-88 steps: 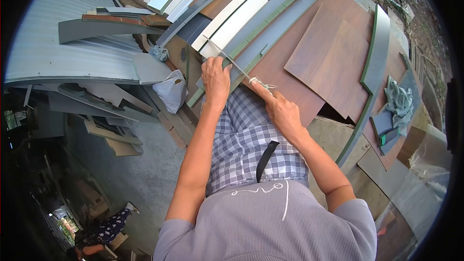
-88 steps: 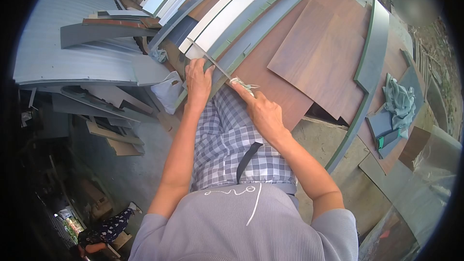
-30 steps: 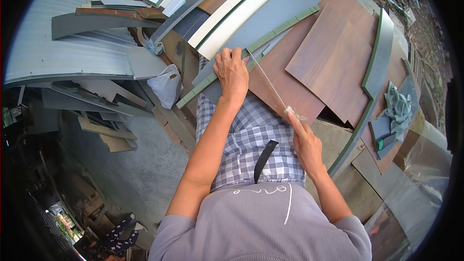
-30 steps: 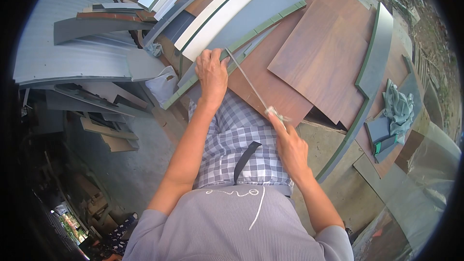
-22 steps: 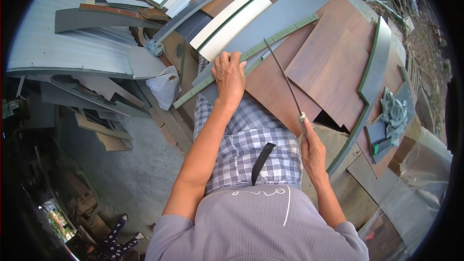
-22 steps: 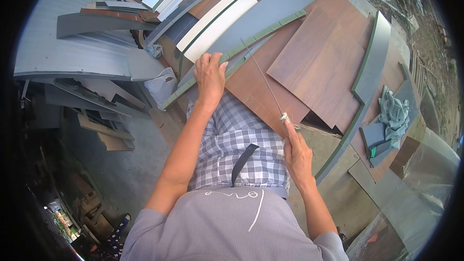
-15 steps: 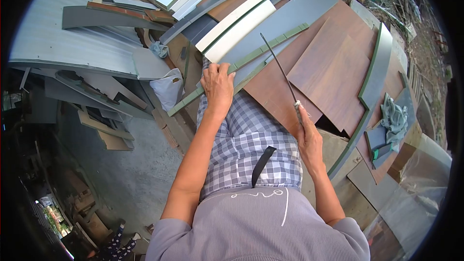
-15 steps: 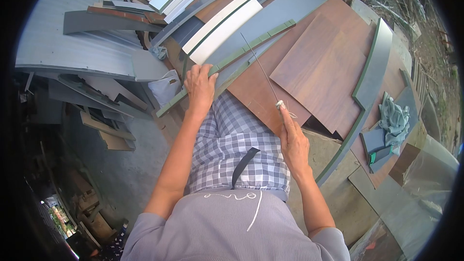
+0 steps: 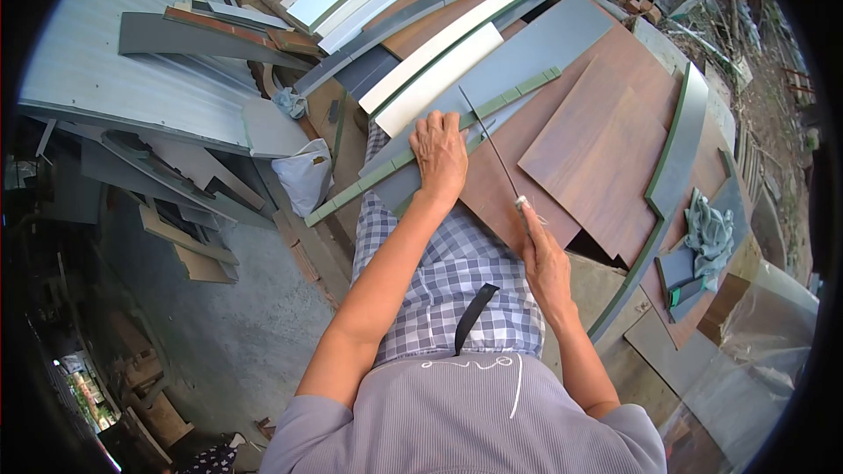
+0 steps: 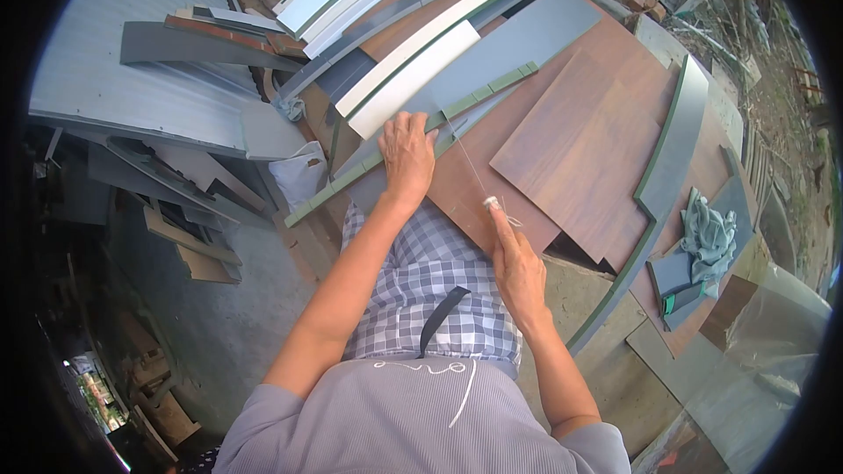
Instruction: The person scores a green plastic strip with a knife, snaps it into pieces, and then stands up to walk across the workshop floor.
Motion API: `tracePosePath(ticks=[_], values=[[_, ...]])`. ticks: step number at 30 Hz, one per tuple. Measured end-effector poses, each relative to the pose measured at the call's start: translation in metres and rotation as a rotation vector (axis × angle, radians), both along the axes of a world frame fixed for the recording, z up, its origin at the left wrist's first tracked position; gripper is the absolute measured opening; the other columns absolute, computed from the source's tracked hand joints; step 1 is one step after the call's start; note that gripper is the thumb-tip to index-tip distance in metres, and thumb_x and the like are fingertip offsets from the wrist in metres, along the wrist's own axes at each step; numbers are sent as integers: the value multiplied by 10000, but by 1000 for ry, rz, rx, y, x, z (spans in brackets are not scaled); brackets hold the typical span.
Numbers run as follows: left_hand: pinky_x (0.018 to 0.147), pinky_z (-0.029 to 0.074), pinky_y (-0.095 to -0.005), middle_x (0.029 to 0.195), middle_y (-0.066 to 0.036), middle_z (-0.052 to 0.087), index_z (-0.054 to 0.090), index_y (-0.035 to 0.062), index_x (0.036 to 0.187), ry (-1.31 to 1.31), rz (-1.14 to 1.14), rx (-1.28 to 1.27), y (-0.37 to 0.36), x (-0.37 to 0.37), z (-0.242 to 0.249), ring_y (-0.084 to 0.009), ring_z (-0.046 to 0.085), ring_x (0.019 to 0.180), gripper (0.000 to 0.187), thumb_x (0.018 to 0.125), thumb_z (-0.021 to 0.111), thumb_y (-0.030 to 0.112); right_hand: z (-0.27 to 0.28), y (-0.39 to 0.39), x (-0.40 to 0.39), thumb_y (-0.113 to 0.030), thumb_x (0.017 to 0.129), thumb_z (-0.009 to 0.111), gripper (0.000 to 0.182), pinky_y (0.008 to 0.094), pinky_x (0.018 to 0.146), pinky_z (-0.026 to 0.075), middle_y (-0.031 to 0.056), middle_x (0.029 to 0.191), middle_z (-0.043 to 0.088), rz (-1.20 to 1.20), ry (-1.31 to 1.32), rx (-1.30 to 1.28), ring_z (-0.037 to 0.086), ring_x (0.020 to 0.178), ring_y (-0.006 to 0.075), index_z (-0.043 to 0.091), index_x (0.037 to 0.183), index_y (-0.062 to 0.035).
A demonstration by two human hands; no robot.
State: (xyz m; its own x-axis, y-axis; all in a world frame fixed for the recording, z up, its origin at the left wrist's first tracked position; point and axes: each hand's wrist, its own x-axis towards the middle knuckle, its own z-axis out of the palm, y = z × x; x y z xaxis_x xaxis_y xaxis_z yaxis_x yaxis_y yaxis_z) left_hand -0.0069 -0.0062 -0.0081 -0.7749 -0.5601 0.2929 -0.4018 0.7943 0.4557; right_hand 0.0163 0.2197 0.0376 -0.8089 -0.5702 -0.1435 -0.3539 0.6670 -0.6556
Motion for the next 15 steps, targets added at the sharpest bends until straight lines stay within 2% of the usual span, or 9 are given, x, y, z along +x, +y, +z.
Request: tracePosePath(ticks=[1, 3, 6, 9, 11, 15], values=[[856, 400, -453, 1028, -100, 535, 559, 72, 1071, 17, -1, 5, 0, 0, 1, -313, 509, 1006, 283, 818, 680, 115, -4, -10, -6, 14, 891, 496, 596, 430, 803, 491, 186, 1110, 628, 4, 5, -8, 629, 947, 353, 399, 1434, -211], [850, 397, -452, 1028, -102, 535, 560, 74, 1070, 23, 0, -8, 1, 1, 1, -312, 507, 1000, 284, 816, 681, 115, -14, -37, -26, -44, 894, 495, 619, 453, 643, 507, 146, 884, 617, 59, 186, -34, 635, 752, 340, 358, 1449, -280], [851, 397, -451, 1023, -101, 533, 560, 73, 1064, 25, -1, -3, 2, 0, 2, -314, 505, 1001, 277, 818, 679, 112, -11, -83, -51, -46, 888, 487, 628, 462, 625, 509, 152, 912, 620, 73, 197, -13, 630, 736, 359, 349, 1450, -290], [851, 396, -452, 1020, -97, 530, 560, 75, 1063, 5, 4, 5, 2, -1, 5, -313, 503, 1001, 271, 821, 676, 109, -14, -96, -57, -42, 880, 490, 635, 458, 615, 510, 154, 930, 617, 54, 210, -4, 626, 727, 360, 353, 1447, -292], [850, 396, -450, 1019, -91, 526, 560, 75, 1062, -11, 18, 31, 4, 0, 6, -311, 501, 1003, 268, 823, 676, 110, -14, -75, -48, -37, 878, 490, 636, 453, 609, 509, 156, 921, 614, 64, 216, 14, 626, 725, 357, 358, 1445, -293], [841, 395, -445, 1017, -84, 522, 562, 78, 1068, -5, 25, 66, 1, -2, 3, -304, 499, 1000, 271, 824, 676, 112, -7, 17, 2, -8, 863, 512, 638, 438, 640, 514, 154, 942, 616, 62, 125, 72, 634, 759, 351, 392, 1433, -269]])
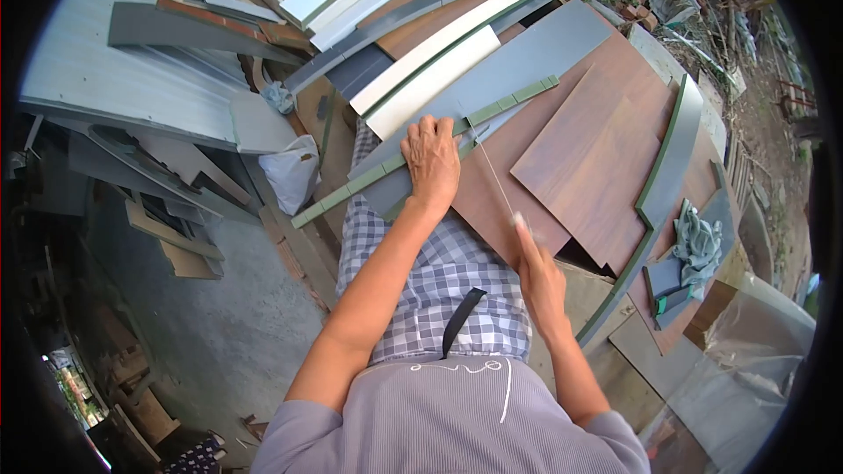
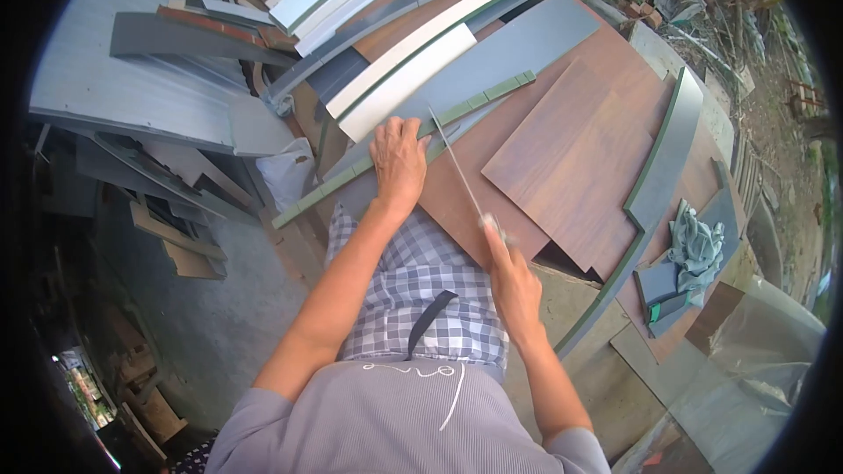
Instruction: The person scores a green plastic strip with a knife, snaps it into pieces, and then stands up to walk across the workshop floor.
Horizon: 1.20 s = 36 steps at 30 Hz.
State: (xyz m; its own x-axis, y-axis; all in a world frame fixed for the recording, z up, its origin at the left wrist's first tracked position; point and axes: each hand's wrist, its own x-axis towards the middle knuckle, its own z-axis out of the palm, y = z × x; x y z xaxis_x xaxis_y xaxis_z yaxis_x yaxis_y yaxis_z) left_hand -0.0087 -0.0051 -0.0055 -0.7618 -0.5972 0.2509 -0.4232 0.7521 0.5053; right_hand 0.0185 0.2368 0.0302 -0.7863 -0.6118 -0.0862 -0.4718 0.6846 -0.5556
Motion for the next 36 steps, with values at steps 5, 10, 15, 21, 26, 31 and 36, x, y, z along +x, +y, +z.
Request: tracePosePath(ticks=[5, 10, 15, 21, 26, 31, 36], values=[[825, 388, -436, 1012, -77, 520, 572, 86, 1065, 69, -3, -1, -3, 5, 0, -286, 496, 980, 271, 818, 681, 103, 5, 52, 23, 1, 887, 504, 592, 401, 755, 518, 182, 1108, 623, -3, 38, -54, 656, 898, 339, 397, 1435, -197], [846, 375, -436, 1009, -77, 515, 573, 89, 1059, 44, 11, -7, -18, 26, -5, -280, 492, 979, 268, 814, 682, 100, 15, 3, -2, -31, 946, 454, 531, 386, 907, 469, 217, 1324, 532, -206, -122, -163, 587, 1142, 335, 362, 1452, -166], [863, 369, -434, 1022, -85, 512, 569, 85, 1070, 30, 51, -16, -31, 40, -7, -282, 488, 1001, 298, 801, 693, 116, 7, -24, -17, -27, 943, 454, 542, 398, 876, 485, 210, 1286, 562, -118, -117, -138, 608, 1102, 343, 352, 1456, -171], [891, 369, -430, 1074, -112, 508, 533, 57, 1127, 78, 47, -16, -16, 14, -1, -288, 488, 1023, 398, 779, 710, 135, 3, -21, -10, 16, 908, 462, 588, 414, 892, 495, 196, 1297, 555, -50, -85, -122, 584, 1137, 351, 358, 1453, -178], [867, 359, -424, 1042, -104, 521, 532, 61, 1058, 118, 19, -10, -9, -4, -9, -285, 492, 997, 284, 812, 664, 113, 2, -19, -6, 3, 914, 464, 579, 415, 904, 486, 184, 1302, 557, -40, -83, -114, 583, 1140, 349, 357, 1454, -177], [840, 356, -426, 1000, -92, 525, 532, 66, 1003, 140, 37, -12, -10, -6, -12, -284, 493, 970, 226, 815, 652, 100, -2, -34, -14, -10, 920, 448, 570, 415, 880, 484, 198, 1266, 572, 29, -3, -108, 606, 1082, 355, 353, 1457, -176], [835, 354, -430, 993, -91, 527, 534, 73, 987, 158, 41, -13, -8, -6, -12, -287, 493, 961, 212, 813, 652, 102, 11, -107, -50, -11, 923, 418, 560, 436, 792, 485, 214, 1135, 618, 46, -3, -19, 624, 968, 375, 353, 1456, -171]])
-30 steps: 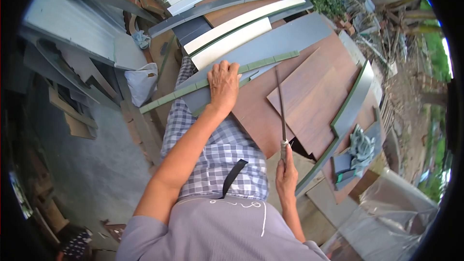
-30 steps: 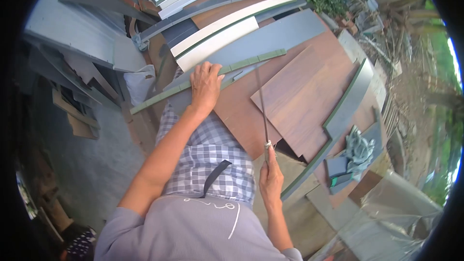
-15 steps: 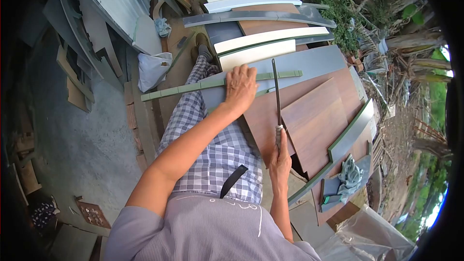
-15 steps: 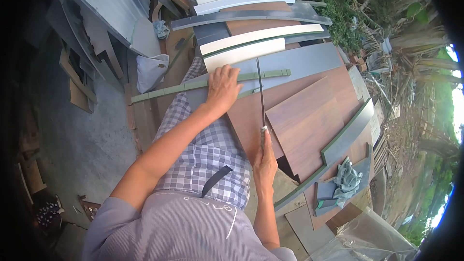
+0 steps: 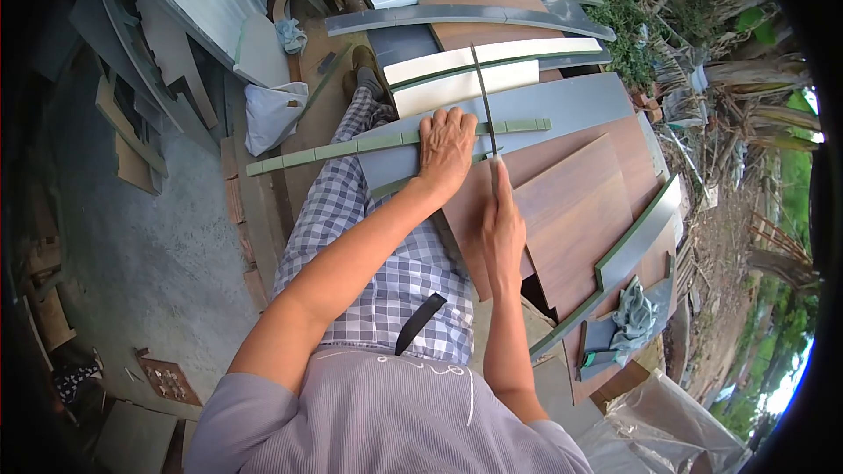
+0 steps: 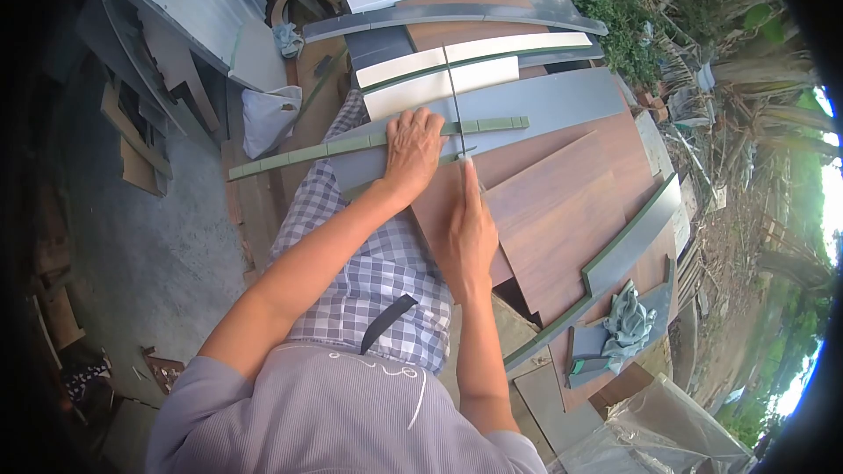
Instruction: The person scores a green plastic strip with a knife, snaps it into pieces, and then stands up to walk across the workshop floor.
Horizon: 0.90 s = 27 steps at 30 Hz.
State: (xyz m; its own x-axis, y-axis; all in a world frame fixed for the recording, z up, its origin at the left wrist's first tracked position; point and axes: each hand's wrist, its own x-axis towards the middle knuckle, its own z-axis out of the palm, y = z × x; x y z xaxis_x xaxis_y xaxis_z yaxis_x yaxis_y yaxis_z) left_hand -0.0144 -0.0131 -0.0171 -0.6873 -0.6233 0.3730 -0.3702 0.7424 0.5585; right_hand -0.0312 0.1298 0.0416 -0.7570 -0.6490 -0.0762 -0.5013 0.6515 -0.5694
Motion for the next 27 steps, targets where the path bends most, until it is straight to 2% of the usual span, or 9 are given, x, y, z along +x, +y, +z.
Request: tracePosePath(ticks=[5, 7, 9, 11, 14, 16, 18, 23, 27], values=[[808, 351, -415, 950, -94, 532, 545, 74, 923, 30, 28, -19, 1, 2, 6, -273, 494, 930, 105, 832, 596, 84, -11, -18, -15, -5, 919, 408, 554, 461, 703, 467, 222, 930, 643, 45, 105, -77, 626, 805, 388, 365, 1449, -159], [809, 351, -417, 951, -96, 531, 545, 74, 924, 14, 23, -6, 1, 2, 6, -274, 493, 931, 107, 831, 598, 83, -5, 18, 5, -10, 892, 474, 622, 447, 741, 491, 184, 1071, 626, 41, 82, 45, 632, 879, 355, 341, 1461, -227], [811, 350, -419, 953, -98, 530, 545, 74, 924, 2, 13, 14, 0, -1, 5, -275, 493, 931, 108, 831, 600, 82, -2, 68, 30, 16, 879, 492, 640, 432, 748, 499, 177, 1098, 626, -3, 1, 231, 635, 910, 354, 354, 1456, -225], [835, 358, -433, 989, -89, 521, 535, 74, 989, -49, 0, 14, -1, 0, 2, -287, 492, 956, 207, 823, 653, 111, 4, 111, 53, 25, 886, 496, 621, 415, 796, 501, 175, 1186, 612, -27, -72, 86, 639, 971, 345, 365, 1452, -196], [835, 359, -433, 986, -86, 515, 534, 78, 980, -17, 15, 2, 0, -1, 0, -282, 491, 953, 199, 826, 656, 115, 5, 151, 74, 7, 909, 488, 577, 401, 841, 493, 178, 1280, 573, -93, -88, 11, 628, 1052, 335, 368, 1448, -160], [845, 368, -436, 999, -92, 514, 538, 74, 1031, -53, -2, -11, -3, 2, 1, -287, 493, 975, 262, 818, 676, 141, 2, 156, 77, -10, 922, 480, 558, 389, 873, 488, 181, 1322, 546, -121, -79, -38, 618, 1089, 328, 355, 1451, -137], [869, 376, -442, 1026, -108, 518, 532, 66, 1119, 10, -8, 20, -6, 10, 7, -305, 491, 1013, 401, 783, 716, 184, 8, 145, 71, -5, 915, 484, 574, 390, 886, 485, 189, 1312, 551, -300, -163, -27, 608, 1110, 336, 345, 1456, -137], [895, 382, -448, 1122, -127, 525, 516, 77, 1214, -80, -37, -56, -52, 94, 23, -324, 496, 1056, 612, 709, 784, 298, 14, 134, 18, -22, 892, 529, 608, 414, 853, 476, 204, 1289, 550, -266, 210, -98, 603, 1076, 358, 338, 1458, -135], [947, 346, -471, 1155, -152, 535, 483, 47, 1262, -305, -37, -26, -79, 173, 28, -353, 479, 1107, 622, 765, 745, 313, 4, 146, -19, -58, 897, 553, 584, 421, 799, 468, 196, 1090, 581, -335, 342, -3, 599, 938, 346, 362, 1444, -136]])
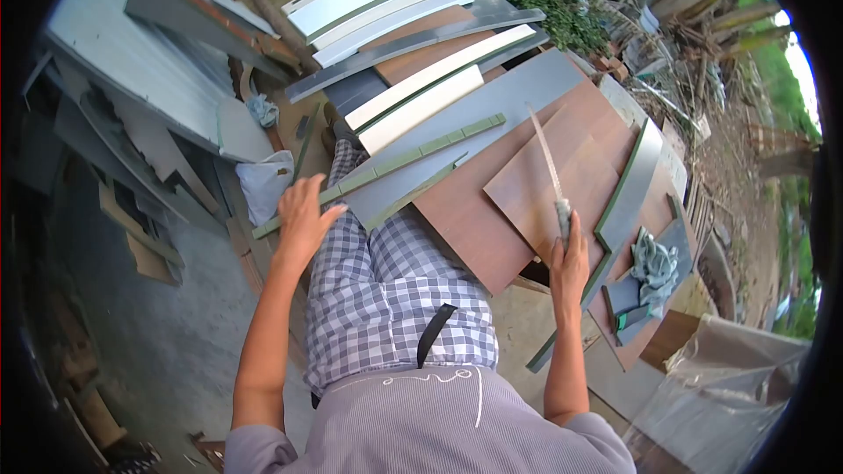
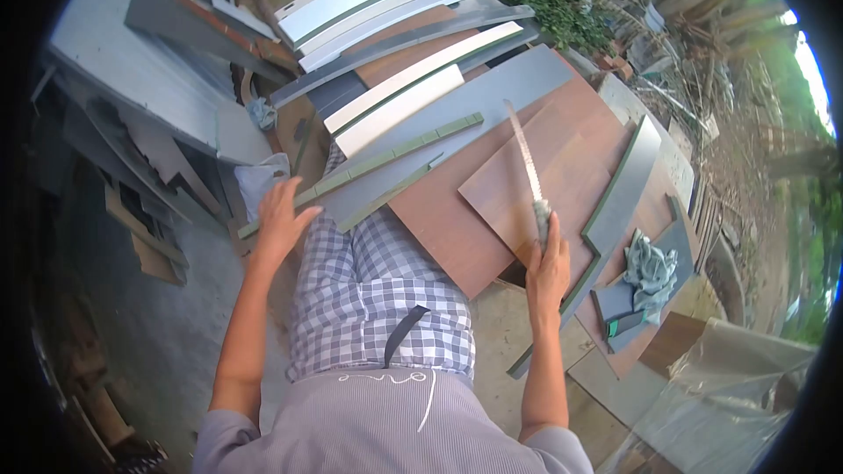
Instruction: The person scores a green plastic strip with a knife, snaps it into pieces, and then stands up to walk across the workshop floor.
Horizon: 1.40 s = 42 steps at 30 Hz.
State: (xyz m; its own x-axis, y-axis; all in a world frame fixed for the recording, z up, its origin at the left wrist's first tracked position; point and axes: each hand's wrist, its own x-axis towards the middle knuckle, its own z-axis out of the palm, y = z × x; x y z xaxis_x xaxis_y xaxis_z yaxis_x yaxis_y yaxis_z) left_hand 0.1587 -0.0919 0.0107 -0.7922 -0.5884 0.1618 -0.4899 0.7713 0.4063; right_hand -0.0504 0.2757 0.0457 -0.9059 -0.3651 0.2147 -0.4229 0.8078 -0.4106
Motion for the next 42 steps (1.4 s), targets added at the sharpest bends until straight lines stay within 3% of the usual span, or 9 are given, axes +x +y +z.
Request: tracePosePath(ticks=[3, 8, 11, 17, 23, 31, 37, 40, 42], values=[[957, 340, -474, 1164, -156, 548, 474, 46, 1272, -86, -10, 52, -13, 27, -8, -351, 491, 1119, 623, 771, 744, 298, -16, 4, -17, -82, 908, 553, 570, 419, 800, 461, 185, 1013, 569, -55, 37, 22, 585, 911, 325, 365, 1443, -146], [756, 447, -448, 923, -146, 623, 573, 24, 987, -14, -73, 84, -22, 33, -5, -358, 588, 884, 258, 834, 680, 202, -26, 2, -21, -90, 912, 547, 585, 429, 822, 463, 180, 1036, 547, -143, -13, 65, 571, 948, 327, 339, 1455, -156], [733, 448, -443, 899, -142, 618, 574, 27, 979, 66, -60, 27, -14, 33, 4, -354, 591, 869, 222, 852, 659, 188, -30, 4, -25, -91, 911, 547, 584, 428, 834, 459, 183, 1036, 533, -156, -11, 71, 560, 957, 331, 341, 1453, -155], [748, 465, -443, 923, -192, 639, 585, 42, 1046, -33, 46, 306, 29, 8, 36, -385, 612, 880, 270, 896, 609, 266, -43, 13, -33, -93, 891, 576, 597, 426, 868, 444, 179, 1059, 513, -189, 6, 38, 537, 993, 326, 367, 1444, -173], [836, 455, -458, 1010, -237, 617, 543, 11, 1096, 66, -174, 661, 93, -65, 36, -421, 588, 957, 270, 944, 510, 232, -49, 8, -29, -81, 871, 599, 615, 427, 883, 443, 179, 1092, 491, -245, 48, 112, 520, 1017, 327, 389, 1435, -210], [861, 444, -499, 1001, -279, 608, 483, -12, 1158, 45, -267, 692, 150, -140, -3, -446, 572, 1002, 313, 954, 479, 226, -55, 10, -28, -102, 862, 607, 624, 442, 904, 433, 184, 1145, 480, -248, 81, 97, 507, 1048, 349, 391, 1432, -235], [910, 431, -471, 1155, -261, 525, 488, -17, 1216, 130, -324, 588, 156, -153, -14, -436, 530, 1071, 354, 924, 539, 177, -41, 4, -17, -124, 862, 611, 606, 449, 926, 416, 194, 1190, 472, -257, 68, 108, 497, 1076, 360, 403, 1423, -222], [966, 416, -406, 1182, -179, 518, 540, -8, 1183, 314, -386, 492, 137, -131, 53, -344, 522, 1114, 325, 894, 576, 135, 10, -14, -2, -119, 871, 611, 501, 402, 971, 382, 168, 1214, 464, -141, 149, -88, 485, 1103, 329, 486, 1356, -130], [981, 409, -373, 1151, -149, 557, 586, -4, 1140, 414, -612, 744, 116, -100, 120, -296, 533, 1123, 292, 894, 589, 153, 57, -32, 5, -118, 875, 609, 469, 392, 969, 382, 157, 1211, 463, -55, 132, -278, 486, 1103, 309, 506, 1333, -111]])
